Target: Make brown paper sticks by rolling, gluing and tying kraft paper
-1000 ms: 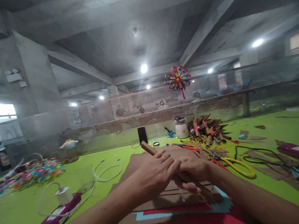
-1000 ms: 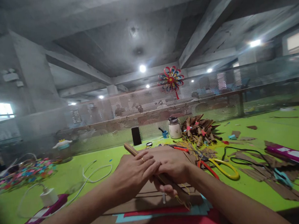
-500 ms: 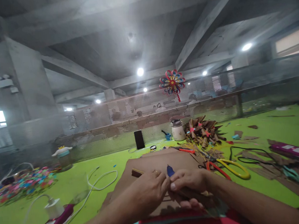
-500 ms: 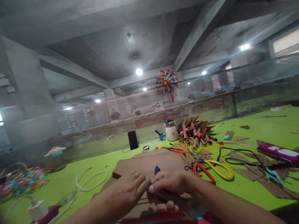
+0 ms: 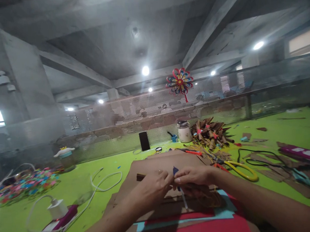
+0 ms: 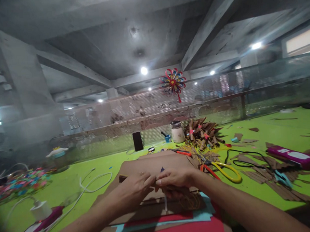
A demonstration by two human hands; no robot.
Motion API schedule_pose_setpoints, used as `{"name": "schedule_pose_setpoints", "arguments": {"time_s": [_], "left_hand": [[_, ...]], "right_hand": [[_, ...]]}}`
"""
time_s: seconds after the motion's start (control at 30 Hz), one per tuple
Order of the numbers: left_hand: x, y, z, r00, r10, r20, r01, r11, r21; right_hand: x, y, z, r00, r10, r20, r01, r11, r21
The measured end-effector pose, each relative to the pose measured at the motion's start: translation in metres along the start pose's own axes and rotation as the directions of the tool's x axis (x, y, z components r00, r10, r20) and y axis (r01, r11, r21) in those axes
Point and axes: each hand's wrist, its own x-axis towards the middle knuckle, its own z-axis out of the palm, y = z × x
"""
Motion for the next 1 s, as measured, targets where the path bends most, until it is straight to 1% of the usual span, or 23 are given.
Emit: {"name": "schedule_pose_setpoints", "arguments": {"time_s": [0.1,0.23,0.4,0.53,0.63,0.7,0.83,0.9,1.0], "left_hand": [[0.005,0.002,0.003,0.999,-0.033,0.002,0.033,0.999,-0.026],[0.009,0.001,0.009,0.997,-0.072,0.013,0.072,0.996,-0.05],[0.016,-0.001,0.016,0.998,-0.057,0.004,0.057,0.997,-0.057],[0.022,-0.001,0.02,0.999,-0.049,-0.017,0.048,0.998,-0.045],[0.023,0.001,0.023,0.998,-0.054,-0.025,0.053,0.997,-0.053],[0.022,0.002,0.026,0.997,-0.078,-0.027,0.076,0.995,-0.07],[0.018,0.003,0.031,0.991,-0.129,-0.03,0.125,0.984,-0.124],[0.017,0.002,0.029,0.99,-0.142,-0.013,0.139,0.979,-0.148],[0.014,0.0,0.021,0.987,-0.159,0.017,0.159,0.975,-0.154]], "right_hand": [[0.003,0.002,-0.006,0.999,0.037,0.027,-0.037,0.999,-0.006],[0.009,0.009,-0.014,0.998,0.031,0.057,-0.035,0.997,0.074],[0.013,0.021,-0.022,0.989,0.014,0.145,-0.046,0.974,0.221],[0.01,0.025,-0.025,0.989,0.005,0.148,-0.045,0.963,0.266],[0.007,0.022,-0.025,0.994,0.007,0.113,-0.032,0.974,0.226],[0.006,0.018,-0.023,0.996,0.015,0.086,-0.03,0.984,0.177],[0.001,0.01,-0.021,0.999,0.03,0.021,-0.03,1.0,0.004],[-0.003,0.006,-0.022,0.999,0.046,0.007,-0.045,0.995,-0.091],[-0.01,0.003,-0.026,0.997,0.081,0.015,-0.076,0.979,-0.191]]}}
